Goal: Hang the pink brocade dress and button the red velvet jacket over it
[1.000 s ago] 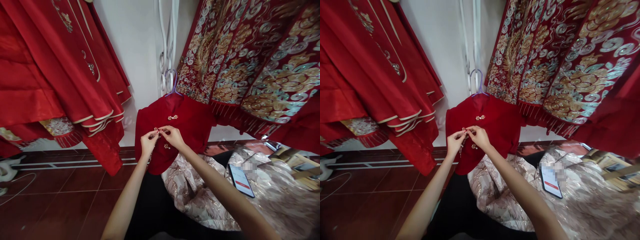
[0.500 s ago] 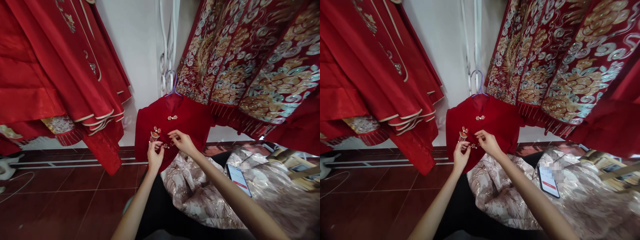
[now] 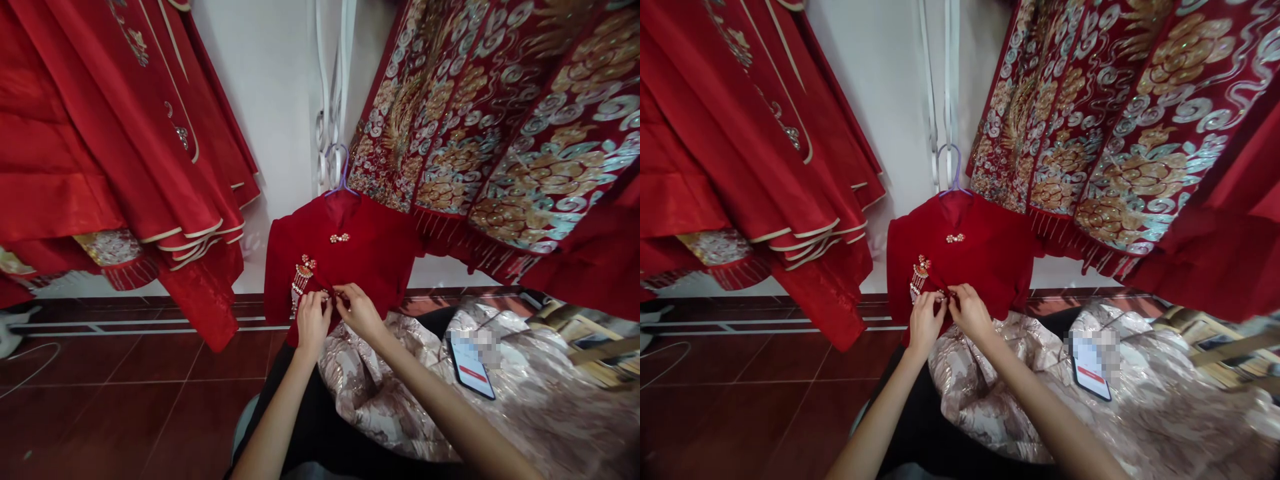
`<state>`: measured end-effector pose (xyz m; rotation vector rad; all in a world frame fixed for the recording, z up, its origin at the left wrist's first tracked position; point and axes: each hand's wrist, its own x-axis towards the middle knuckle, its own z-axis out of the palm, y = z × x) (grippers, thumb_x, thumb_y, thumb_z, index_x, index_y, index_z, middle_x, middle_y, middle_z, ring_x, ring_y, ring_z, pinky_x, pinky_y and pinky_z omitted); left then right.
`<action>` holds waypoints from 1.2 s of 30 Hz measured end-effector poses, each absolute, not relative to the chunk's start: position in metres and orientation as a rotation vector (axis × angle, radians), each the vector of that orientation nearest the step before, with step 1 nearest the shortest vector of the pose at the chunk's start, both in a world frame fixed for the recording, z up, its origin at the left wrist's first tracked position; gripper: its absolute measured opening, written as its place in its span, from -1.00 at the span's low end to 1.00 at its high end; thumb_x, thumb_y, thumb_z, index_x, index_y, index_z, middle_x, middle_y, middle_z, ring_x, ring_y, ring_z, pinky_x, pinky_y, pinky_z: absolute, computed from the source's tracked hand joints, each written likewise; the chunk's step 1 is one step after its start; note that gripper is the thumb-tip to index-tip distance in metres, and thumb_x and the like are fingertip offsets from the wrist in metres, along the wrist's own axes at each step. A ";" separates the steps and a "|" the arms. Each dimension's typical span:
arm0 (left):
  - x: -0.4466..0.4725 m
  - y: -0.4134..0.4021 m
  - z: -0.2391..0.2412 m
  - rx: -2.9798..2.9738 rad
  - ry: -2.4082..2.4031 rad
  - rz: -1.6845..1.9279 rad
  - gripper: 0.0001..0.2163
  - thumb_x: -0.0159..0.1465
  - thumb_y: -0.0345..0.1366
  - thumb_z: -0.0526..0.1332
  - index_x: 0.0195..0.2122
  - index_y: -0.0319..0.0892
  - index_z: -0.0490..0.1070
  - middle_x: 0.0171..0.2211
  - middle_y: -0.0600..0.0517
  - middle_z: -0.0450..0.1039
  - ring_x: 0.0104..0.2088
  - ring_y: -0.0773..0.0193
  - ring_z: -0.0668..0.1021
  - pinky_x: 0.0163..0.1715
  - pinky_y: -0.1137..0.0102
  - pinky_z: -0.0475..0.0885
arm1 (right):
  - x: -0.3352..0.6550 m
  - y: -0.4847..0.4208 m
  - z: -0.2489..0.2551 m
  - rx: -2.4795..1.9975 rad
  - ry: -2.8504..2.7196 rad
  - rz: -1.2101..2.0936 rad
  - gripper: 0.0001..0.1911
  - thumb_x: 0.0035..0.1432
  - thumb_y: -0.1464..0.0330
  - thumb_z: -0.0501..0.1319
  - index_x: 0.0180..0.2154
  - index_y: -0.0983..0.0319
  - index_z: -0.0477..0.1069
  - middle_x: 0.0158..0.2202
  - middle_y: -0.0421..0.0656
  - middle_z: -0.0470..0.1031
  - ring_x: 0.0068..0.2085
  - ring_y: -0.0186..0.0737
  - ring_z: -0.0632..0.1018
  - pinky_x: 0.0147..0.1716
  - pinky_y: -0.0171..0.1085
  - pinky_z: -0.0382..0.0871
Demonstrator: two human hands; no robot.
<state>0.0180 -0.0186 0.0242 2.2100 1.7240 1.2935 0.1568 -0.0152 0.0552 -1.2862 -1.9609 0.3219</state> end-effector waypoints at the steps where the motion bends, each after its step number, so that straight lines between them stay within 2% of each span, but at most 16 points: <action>1: 0.017 -0.019 0.024 2.192 1.696 1.319 -0.90 0.30 -0.32 0.06 -0.25 -0.14 0.35 -0.28 -0.03 0.42 -0.22 0.17 0.43 -0.18 0.28 0.35 | 0.157 -0.017 0.054 -1.347 -1.921 0.300 -0.66 0.19 0.43 0.04 0.00 0.28 0.34 -0.09 -0.01 0.42 -0.12 -0.13 0.48 -0.09 -0.16 0.41; 4: 0.016 -0.022 0.026 2.136 1.625 1.376 -0.88 0.31 -0.27 0.06 -0.23 -0.14 0.36 -0.26 -0.02 0.46 -0.23 0.19 0.45 -0.18 0.29 0.36 | 0.157 -0.018 0.048 -1.448 -1.862 0.257 -0.58 0.19 0.41 0.03 0.09 0.34 0.26 0.02 0.06 0.38 -0.01 -0.04 0.44 -0.03 -0.09 0.38; 7: 0.016 -0.023 0.029 2.050 1.551 1.430 -0.88 0.30 -0.27 0.09 -0.23 -0.14 0.37 -0.25 0.00 0.49 -0.27 0.24 0.47 -0.20 0.32 0.38 | 0.159 -0.015 0.040 -1.361 -1.914 0.263 -0.58 0.22 0.41 0.00 0.09 0.36 0.26 0.04 0.07 0.38 0.07 -0.04 0.38 0.07 -0.07 0.30; 12: 0.014 -0.023 0.031 1.818 1.484 1.499 -0.90 0.23 -0.27 0.18 -0.28 -0.14 0.42 -0.32 0.03 0.52 -0.34 0.30 0.51 -0.26 0.38 0.41 | 0.159 -0.004 0.028 -1.251 -1.853 0.420 -0.68 0.24 0.37 0.00 -0.01 0.31 0.34 -0.10 0.04 0.40 -0.10 -0.15 0.47 -0.02 -0.12 0.37; 16: 0.014 -0.021 0.031 1.696 1.407 1.495 -0.88 0.18 -0.30 0.22 -0.26 -0.16 0.46 -0.33 0.01 0.55 -0.33 0.31 0.55 -0.27 0.40 0.43 | 0.158 0.006 0.022 -1.329 -1.759 0.419 -0.73 0.17 0.43 0.05 -0.11 0.34 0.38 -0.19 0.05 0.41 -0.18 -0.14 0.47 -0.07 -0.10 0.39; 19: 0.015 -0.021 0.031 1.635 1.391 1.471 -0.87 0.14 -0.33 0.25 -0.27 -0.18 0.48 -0.35 0.00 0.56 -0.35 0.31 0.56 -0.29 0.41 0.44 | 0.158 0.008 0.024 -1.355 -1.750 0.536 -0.83 0.09 0.41 0.15 -0.23 0.30 0.39 -0.30 -0.04 0.42 -0.32 -0.21 0.47 -0.24 -0.17 0.44; 24: 0.014 -0.022 0.029 1.522 1.363 1.467 -0.84 0.10 -0.36 0.27 -0.27 -0.20 0.48 -0.36 -0.01 0.56 -0.36 0.31 0.57 -0.30 0.41 0.46 | 0.165 0.001 0.039 -1.200 -1.801 0.706 -0.87 0.05 0.33 0.22 -0.34 0.24 0.35 -0.39 -0.16 0.43 -0.39 -0.29 0.47 -0.39 -0.31 0.41; 29: 0.013 -0.021 0.026 1.456 1.336 1.487 -0.81 0.08 -0.33 0.30 -0.27 -0.23 0.48 -0.36 -0.03 0.56 -0.36 0.30 0.57 -0.31 0.41 0.47 | 0.173 -0.004 0.056 -1.151 -1.730 0.915 -0.78 0.05 0.22 0.25 -0.34 0.25 0.37 -0.41 -0.18 0.49 -0.35 -0.30 0.53 -0.32 -0.33 0.44; 36: 0.009 -0.022 0.024 1.449 1.324 1.469 -0.80 0.10 -0.29 0.28 -0.26 -0.25 0.50 -0.35 -0.06 0.57 -0.35 0.28 0.58 -0.29 0.39 0.47 | 0.162 -0.010 0.049 -1.155 -1.643 0.866 -0.75 0.06 0.19 0.25 -0.30 0.24 0.38 -0.35 -0.14 0.52 -0.32 -0.26 0.56 -0.29 -0.30 0.47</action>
